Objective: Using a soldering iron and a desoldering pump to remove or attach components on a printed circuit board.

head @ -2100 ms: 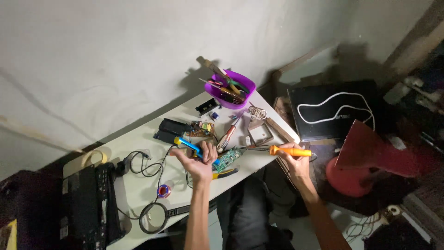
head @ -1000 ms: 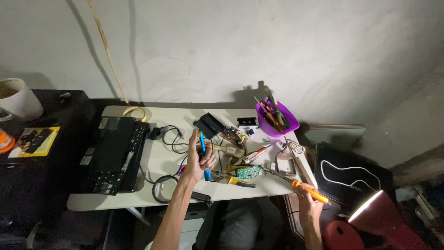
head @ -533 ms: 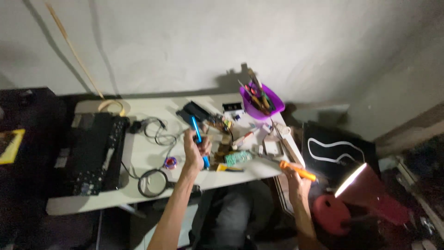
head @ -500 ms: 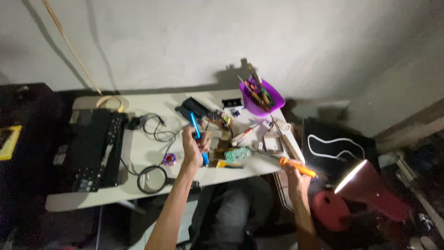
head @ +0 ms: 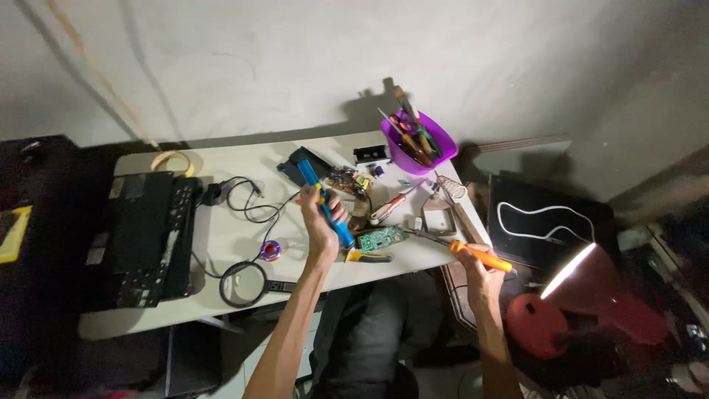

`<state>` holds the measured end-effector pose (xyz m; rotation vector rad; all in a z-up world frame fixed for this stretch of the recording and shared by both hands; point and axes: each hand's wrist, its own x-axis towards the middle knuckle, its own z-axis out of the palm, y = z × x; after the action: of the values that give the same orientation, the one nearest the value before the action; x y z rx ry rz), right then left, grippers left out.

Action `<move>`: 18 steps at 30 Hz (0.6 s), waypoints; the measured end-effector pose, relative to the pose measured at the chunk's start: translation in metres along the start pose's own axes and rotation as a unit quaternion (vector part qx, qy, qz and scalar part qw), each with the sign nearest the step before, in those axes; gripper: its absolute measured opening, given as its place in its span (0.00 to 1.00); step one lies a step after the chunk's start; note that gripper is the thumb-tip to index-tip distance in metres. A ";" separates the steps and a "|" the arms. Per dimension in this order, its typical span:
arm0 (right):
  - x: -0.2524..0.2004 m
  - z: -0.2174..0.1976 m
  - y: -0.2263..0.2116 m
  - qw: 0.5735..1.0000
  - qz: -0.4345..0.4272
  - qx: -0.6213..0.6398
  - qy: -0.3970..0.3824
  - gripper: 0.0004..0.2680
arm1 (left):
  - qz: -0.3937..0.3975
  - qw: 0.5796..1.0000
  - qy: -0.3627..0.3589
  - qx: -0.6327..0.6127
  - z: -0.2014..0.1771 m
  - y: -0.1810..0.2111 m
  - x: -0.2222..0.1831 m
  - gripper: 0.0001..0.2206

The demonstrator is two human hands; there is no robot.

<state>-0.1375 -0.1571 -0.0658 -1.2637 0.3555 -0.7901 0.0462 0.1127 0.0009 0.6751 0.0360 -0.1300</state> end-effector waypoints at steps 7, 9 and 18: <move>0.004 -0.007 0.002 0.999 -0.029 -0.042 -0.004 0.10 | 0.099 0.988 -0.043 0.110 0.057 -0.034 -0.032 0.18; 0.003 -0.010 0.005 0.999 -0.032 -0.039 -0.005 0.10 | 0.177 0.974 -0.050 0.135 0.064 -0.049 -0.033 0.23; 0.002 -0.001 -0.007 0.994 -0.049 -0.092 -0.035 0.10 | 0.224 0.955 -0.036 0.192 0.043 -0.097 -0.008 0.23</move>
<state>-0.1388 -0.1600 -0.0589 -1.4868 0.3155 -0.8084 0.0249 0.0117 -0.0252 1.0494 -0.2172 0.2849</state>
